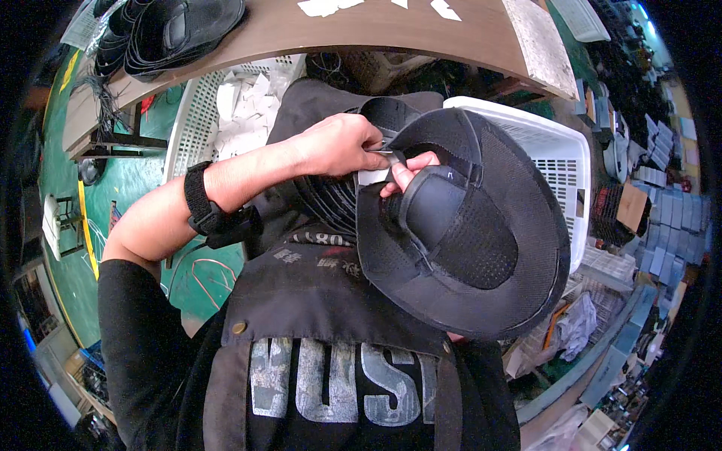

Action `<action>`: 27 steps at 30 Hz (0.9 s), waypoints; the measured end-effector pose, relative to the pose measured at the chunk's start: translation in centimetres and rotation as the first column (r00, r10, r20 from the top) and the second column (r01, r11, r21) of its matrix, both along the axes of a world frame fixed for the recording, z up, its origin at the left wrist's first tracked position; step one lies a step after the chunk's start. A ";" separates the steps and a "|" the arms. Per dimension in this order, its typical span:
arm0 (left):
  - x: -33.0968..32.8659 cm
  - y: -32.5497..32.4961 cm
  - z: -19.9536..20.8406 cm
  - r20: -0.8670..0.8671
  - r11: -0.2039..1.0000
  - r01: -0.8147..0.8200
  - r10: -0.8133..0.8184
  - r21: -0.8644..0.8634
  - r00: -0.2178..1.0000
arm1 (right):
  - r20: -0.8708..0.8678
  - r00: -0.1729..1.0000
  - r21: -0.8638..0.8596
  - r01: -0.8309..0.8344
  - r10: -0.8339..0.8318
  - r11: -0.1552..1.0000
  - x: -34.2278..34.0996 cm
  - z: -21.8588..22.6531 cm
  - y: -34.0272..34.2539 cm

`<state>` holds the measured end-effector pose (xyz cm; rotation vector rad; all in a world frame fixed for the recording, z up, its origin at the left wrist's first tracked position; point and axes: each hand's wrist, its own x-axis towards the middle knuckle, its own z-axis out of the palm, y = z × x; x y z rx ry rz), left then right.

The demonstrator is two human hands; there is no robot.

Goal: The person is applying white adhesive labels or reinforcement pieces into black shoe sole components.

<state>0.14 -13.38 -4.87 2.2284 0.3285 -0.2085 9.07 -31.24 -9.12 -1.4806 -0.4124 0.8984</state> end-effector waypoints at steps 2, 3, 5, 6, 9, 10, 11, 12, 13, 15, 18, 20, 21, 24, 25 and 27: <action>-0.1 -0.2 -0.1 0.119 0.999 -0.033 0.034 -0.011 0.992 | 0.008 1.000 -0.039 0.019 -0.019 0.999 0.2 0.0 0.2; -0.1 -0.3 0.1 0.112 0.998 -0.044 0.049 -0.042 0.993 | 0.010 1.000 -0.007 0.026 -0.026 1.000 0.2 0.1 0.1; -0.2 -0.5 0.7 0.091 0.992 -0.075 0.085 -0.104 0.992 | 0.010 0.999 0.056 0.033 -0.034 0.998 0.0 0.3 0.0; -0.1 -0.8 0.9 0.043 0.990 -0.106 0.110 -0.097 0.993 | 0.090 0.996 -0.031 -0.006 0.008 0.999 0.0 0.6 0.1; 0.2 -1.8 0.1 0.096 0.987 -0.158 0.159 -0.017 0.983 | 0.239 0.962 -0.218 -0.076 0.129 0.973 -0.2 1.9 0.4; 0.3 -1.8 -0.1 0.105 0.987 -0.160 0.161 -0.015 0.981 | 0.245 0.959 -0.224 -0.087 0.142 0.971 -0.1 2.0 0.4; 0.4 -1.7 -0.4 0.102 0.987 -0.161 0.161 -0.007 0.982 | 0.250 0.955 -0.230 -0.099 0.157 0.968 -0.2 1.9 0.5; 0.5 -1.7 -0.7 0.098 0.987 -0.163 0.162 0.001 0.982 | 0.264 0.954 -0.213 -0.085 0.142 0.973 -0.3 1.7 0.6; 0.8 -1.7 -0.5 0.102 0.989 -0.146 0.145 0.003 0.984 | 0.263 0.959 -0.206 -0.049 0.103 0.977 -0.6 2.1 0.4; 0.6 -1.2 -0.4 0.123 0.993 -0.074 0.084 -0.089 0.989 | 0.256 0.966 -0.173 0.001 0.044 0.985 -1.0 2.4 0.3; -0.1 -0.6 -0.8 0.249 0.981 -0.019 0.068 -0.192 0.966 | 0.053 0.999 0.116 0.002 -0.009 0.993 -0.4 1.0 -0.3; 0.1 -1.3 -1.1 0.293 0.992 -0.075 0.100 -0.097 0.951 | 0.059 0.998 -0.002 -0.001 0.001 1.000 -0.2 1.9 -0.3; 0.2 -1.5 -1.1 0.316 0.993 -0.108 0.118 -0.049 0.941 | 0.062 0.998 -0.060 -0.007 0.011 0.998 -0.1 2.2 -0.2; 0.9 -1.9 -0.3 0.181 0.996 -0.092 0.088 0.014 0.979 | 0.114 0.993 -0.198 0.010 0.013 0.980 -0.8 3.0 0.1; 1.2 -2.0 0.0 0.152 0.996 -0.081 0.075 0.030 0.986 | 0.165 0.986 -0.191 0.025 0.007 0.981 -0.8 2.6 -0.1; 1.4 -1.8 -0.5 0.123 0.993 -0.077 0.066 0.086 0.990 | 0.180 0.983 -0.174 0.008 0.024 0.985 -0.5 1.1 0.0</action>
